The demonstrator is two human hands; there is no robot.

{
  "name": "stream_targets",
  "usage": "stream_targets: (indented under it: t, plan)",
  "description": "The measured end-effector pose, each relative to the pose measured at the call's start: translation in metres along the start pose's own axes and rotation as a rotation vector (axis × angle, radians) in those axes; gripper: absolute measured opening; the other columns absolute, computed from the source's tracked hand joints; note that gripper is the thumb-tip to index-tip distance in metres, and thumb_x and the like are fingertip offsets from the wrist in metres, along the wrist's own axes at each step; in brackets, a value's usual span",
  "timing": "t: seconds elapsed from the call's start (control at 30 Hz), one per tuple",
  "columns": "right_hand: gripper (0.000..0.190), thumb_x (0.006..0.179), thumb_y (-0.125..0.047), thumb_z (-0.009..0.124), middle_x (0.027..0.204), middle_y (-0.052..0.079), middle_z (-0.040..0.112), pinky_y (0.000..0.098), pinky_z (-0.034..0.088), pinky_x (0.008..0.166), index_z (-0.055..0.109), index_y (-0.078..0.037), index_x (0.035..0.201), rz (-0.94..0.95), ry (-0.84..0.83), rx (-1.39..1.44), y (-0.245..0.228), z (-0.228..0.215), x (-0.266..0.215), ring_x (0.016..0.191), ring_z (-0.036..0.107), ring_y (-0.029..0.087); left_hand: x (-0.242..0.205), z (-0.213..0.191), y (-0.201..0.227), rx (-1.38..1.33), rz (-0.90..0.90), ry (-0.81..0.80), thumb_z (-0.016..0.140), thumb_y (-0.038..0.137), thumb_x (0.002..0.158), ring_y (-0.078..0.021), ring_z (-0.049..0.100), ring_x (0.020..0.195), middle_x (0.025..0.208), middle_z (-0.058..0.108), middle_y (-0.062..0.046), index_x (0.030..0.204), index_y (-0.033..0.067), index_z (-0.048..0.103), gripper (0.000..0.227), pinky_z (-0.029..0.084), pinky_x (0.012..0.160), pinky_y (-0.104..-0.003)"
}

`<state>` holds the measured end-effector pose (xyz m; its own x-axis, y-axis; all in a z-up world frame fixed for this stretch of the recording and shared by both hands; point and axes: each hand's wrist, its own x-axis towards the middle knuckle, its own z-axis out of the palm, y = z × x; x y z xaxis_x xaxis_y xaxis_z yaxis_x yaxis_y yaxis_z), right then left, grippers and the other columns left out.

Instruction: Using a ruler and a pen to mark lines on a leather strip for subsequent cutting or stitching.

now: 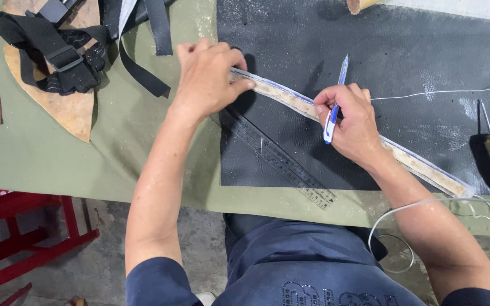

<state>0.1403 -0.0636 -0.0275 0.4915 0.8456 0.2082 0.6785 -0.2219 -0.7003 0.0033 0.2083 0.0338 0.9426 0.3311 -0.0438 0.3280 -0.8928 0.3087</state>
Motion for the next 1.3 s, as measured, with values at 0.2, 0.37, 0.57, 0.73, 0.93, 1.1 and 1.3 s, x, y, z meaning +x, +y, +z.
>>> stream_targets:
  t: [0.2, 0.37, 0.57, 0.73, 0.93, 1.1, 1.3]
  plan:
    - [0.018, 0.1, -0.013, 0.077, 0.092, 0.001, 0.065, 0.0395, 0.032, 0.084, 0.066, -0.012, 0.115, -0.015, 0.01, 0.024, 0.004, 0.001, 0.0, 0.086, 0.054, 0.021, 0.01, 0.013, 0.009, -0.051, 0.069, -0.091, 0.078, 0.041, 0.091, -0.029, 0.054, 0.089, 0.086, 0.069, -0.002, 0.092, 0.0212, 0.075, 0.02, 0.029, 0.087, -0.047]
    - [0.016, 0.097, -0.011, 0.079, 0.091, -0.002, 0.066, 0.0401, 0.033, 0.084, 0.066, -0.013, 0.107, -0.016, 0.035, -0.002, 0.01, 0.008, -0.001, 0.083, 0.052, 0.021, 0.015, 0.02, 0.009, -0.057, 0.011, -0.12, 0.078, 0.039, 0.093, -0.0273, 0.052, 0.086, 0.076, 0.069, 0.0, 0.086, 0.0204, 0.074, 0.02, 0.028, 0.085, -0.046]
    - [0.018, 0.096, -0.01, 0.08, 0.086, 0.0, 0.062, 0.0406, 0.031, 0.079, 0.062, -0.013, 0.1, -0.042, 0.064, -0.068, 0.013, 0.013, -0.002, 0.08, 0.049, 0.024, 0.033, 0.025, 0.021, 0.128, -0.127, -0.225, 0.08, 0.041, 0.088, -0.031, 0.062, 0.088, 0.073, 0.071, -0.003, 0.081, 0.0192, 0.077, 0.023, 0.029, 0.087, -0.045]
    - [0.019, 0.095, -0.01, 0.08, 0.085, 0.001, 0.06, 0.0408, 0.031, 0.08, 0.061, -0.012, 0.097, -0.035, 0.059, -0.063, 0.014, 0.013, -0.001, 0.079, 0.047, 0.024, 0.039, 0.01, 0.006, 0.12, -0.26, -0.225, 0.087, 0.051, 0.078, -0.0301, 0.068, 0.096, 0.088, 0.075, -0.005, 0.089, 0.0197, 0.075, 0.036, 0.038, 0.094, -0.048]
    - [0.019, 0.095, -0.012, 0.079, 0.084, 0.001, 0.06, 0.0407, 0.031, 0.079, 0.06, -0.013, 0.096, -0.023, 0.043, -0.056, 0.015, 0.011, -0.001, 0.078, 0.048, 0.024, 0.02, -0.01, -0.003, -0.268, -0.331, -0.068, 0.084, 0.02, 0.082, -0.0257, 0.066, 0.093, 0.095, 0.073, -0.002, 0.087, 0.0179, 0.07, 0.015, 0.048, 0.077, -0.043]
    - [0.021, 0.095, -0.01, 0.081, 0.08, 0.001, 0.056, 0.0398, 0.031, 0.08, 0.06, -0.013, 0.095, -0.014, 0.048, -0.027, 0.014, 0.01, -0.002, 0.077, 0.045, 0.023, -0.008, -0.015, 0.014, -0.843, -0.466, 0.087, 0.079, -0.002, 0.087, -0.0075, 0.059, 0.081, 0.097, 0.065, 0.001, 0.117, 0.0144, 0.061, 0.038, 0.052, 0.077, -0.022]
    - [0.018, 0.096, -0.009, 0.078, 0.082, -0.001, 0.059, 0.0397, 0.032, 0.082, 0.06, -0.013, 0.094, 0.001, 0.039, -0.014, 0.007, 0.006, -0.001, 0.077, 0.047, 0.021, -0.021, 0.053, 0.013, -1.19, -0.271, 0.29, 0.078, 0.015, 0.092, -0.0062, 0.065, 0.084, 0.095, 0.075, 0.003, 0.12, 0.0112, 0.071, 0.028, 0.054, 0.081, -0.022]
